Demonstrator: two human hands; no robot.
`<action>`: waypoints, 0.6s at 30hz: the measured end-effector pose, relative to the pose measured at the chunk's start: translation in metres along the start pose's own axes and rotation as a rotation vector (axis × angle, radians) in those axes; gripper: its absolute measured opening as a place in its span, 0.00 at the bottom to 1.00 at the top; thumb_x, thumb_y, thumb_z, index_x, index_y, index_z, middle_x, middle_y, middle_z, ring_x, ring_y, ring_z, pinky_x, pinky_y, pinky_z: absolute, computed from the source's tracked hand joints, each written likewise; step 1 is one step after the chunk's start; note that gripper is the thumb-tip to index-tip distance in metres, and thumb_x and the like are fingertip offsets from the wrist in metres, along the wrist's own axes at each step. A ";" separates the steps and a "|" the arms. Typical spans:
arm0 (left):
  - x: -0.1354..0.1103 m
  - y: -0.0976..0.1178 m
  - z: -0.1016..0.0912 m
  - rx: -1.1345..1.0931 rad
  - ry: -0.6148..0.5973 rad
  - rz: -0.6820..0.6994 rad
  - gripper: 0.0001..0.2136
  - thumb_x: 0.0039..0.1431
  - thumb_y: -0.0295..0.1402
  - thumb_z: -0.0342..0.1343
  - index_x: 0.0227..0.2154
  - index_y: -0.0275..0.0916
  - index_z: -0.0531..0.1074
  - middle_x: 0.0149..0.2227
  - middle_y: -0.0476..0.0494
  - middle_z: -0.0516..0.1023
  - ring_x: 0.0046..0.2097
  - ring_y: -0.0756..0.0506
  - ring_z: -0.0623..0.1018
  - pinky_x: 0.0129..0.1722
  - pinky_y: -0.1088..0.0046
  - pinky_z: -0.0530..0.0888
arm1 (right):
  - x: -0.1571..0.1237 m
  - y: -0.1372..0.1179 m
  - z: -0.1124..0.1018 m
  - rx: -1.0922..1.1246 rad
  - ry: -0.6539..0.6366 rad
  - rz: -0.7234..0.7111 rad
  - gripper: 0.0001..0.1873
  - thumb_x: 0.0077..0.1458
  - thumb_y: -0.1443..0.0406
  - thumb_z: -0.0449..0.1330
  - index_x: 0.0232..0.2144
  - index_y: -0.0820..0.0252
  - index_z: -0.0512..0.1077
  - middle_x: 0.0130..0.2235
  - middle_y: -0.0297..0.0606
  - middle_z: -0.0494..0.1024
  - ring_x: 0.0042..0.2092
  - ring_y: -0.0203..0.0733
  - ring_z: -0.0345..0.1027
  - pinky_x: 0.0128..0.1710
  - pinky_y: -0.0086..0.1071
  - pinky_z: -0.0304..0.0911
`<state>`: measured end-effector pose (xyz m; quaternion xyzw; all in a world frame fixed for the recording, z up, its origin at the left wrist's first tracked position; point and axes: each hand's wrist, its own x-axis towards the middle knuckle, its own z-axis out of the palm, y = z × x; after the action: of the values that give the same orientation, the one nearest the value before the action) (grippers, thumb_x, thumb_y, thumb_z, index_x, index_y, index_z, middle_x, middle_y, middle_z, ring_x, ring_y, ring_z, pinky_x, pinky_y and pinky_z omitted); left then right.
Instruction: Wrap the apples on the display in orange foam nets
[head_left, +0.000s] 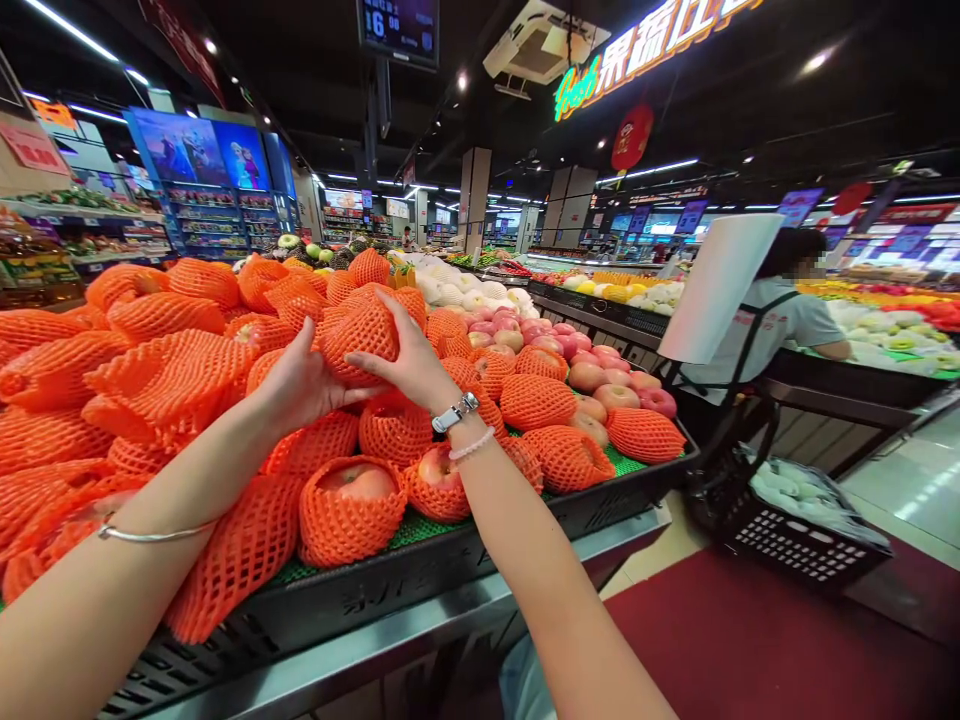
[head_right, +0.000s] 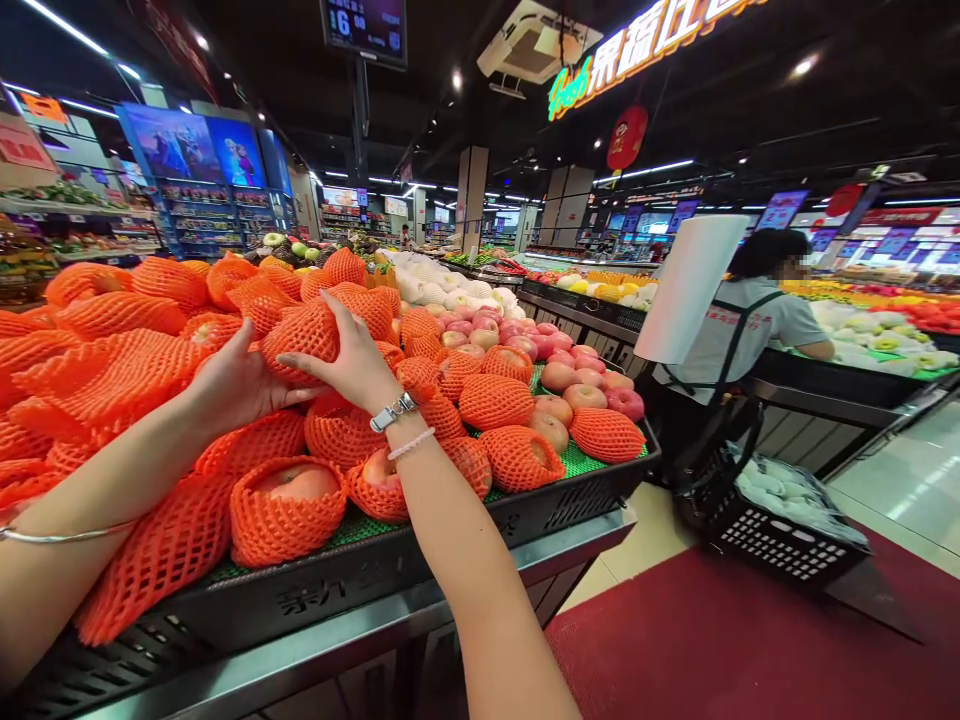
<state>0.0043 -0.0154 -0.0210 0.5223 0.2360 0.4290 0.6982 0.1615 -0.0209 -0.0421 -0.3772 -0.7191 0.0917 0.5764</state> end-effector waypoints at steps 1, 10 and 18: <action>0.001 0.000 -0.001 0.016 -0.021 -0.007 0.31 0.68 0.51 0.27 0.59 0.41 0.65 0.47 0.37 0.80 0.51 0.35 0.78 0.37 0.65 0.80 | 0.000 -0.001 -0.003 0.008 0.008 0.027 0.48 0.42 0.38 0.64 0.60 0.51 0.59 0.65 0.46 0.62 0.65 0.54 0.56 0.64 0.53 0.56; 0.002 0.011 -0.001 0.139 -0.044 -0.040 0.34 0.64 0.56 0.29 0.57 0.37 0.65 0.42 0.32 0.81 0.41 0.34 0.82 0.37 0.56 0.80 | 0.008 -0.008 -0.027 0.449 0.346 0.192 0.35 0.50 0.40 0.57 0.50 0.56 0.63 0.52 0.47 0.74 0.50 0.47 0.72 0.47 0.45 0.71; 0.003 0.007 -0.003 0.163 -0.046 -0.028 0.30 0.67 0.51 0.29 0.42 0.34 0.71 0.33 0.34 0.80 0.30 0.40 0.81 0.31 0.62 0.80 | -0.004 0.026 -0.153 -0.121 1.020 0.118 0.31 0.63 0.48 0.23 0.63 0.50 0.33 0.65 0.55 0.52 0.61 0.44 0.61 0.45 0.42 0.71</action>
<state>0.0011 -0.0104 -0.0147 0.5839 0.2615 0.3862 0.6645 0.3106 -0.0516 -0.0114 -0.4463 -0.3284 -0.1134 0.8247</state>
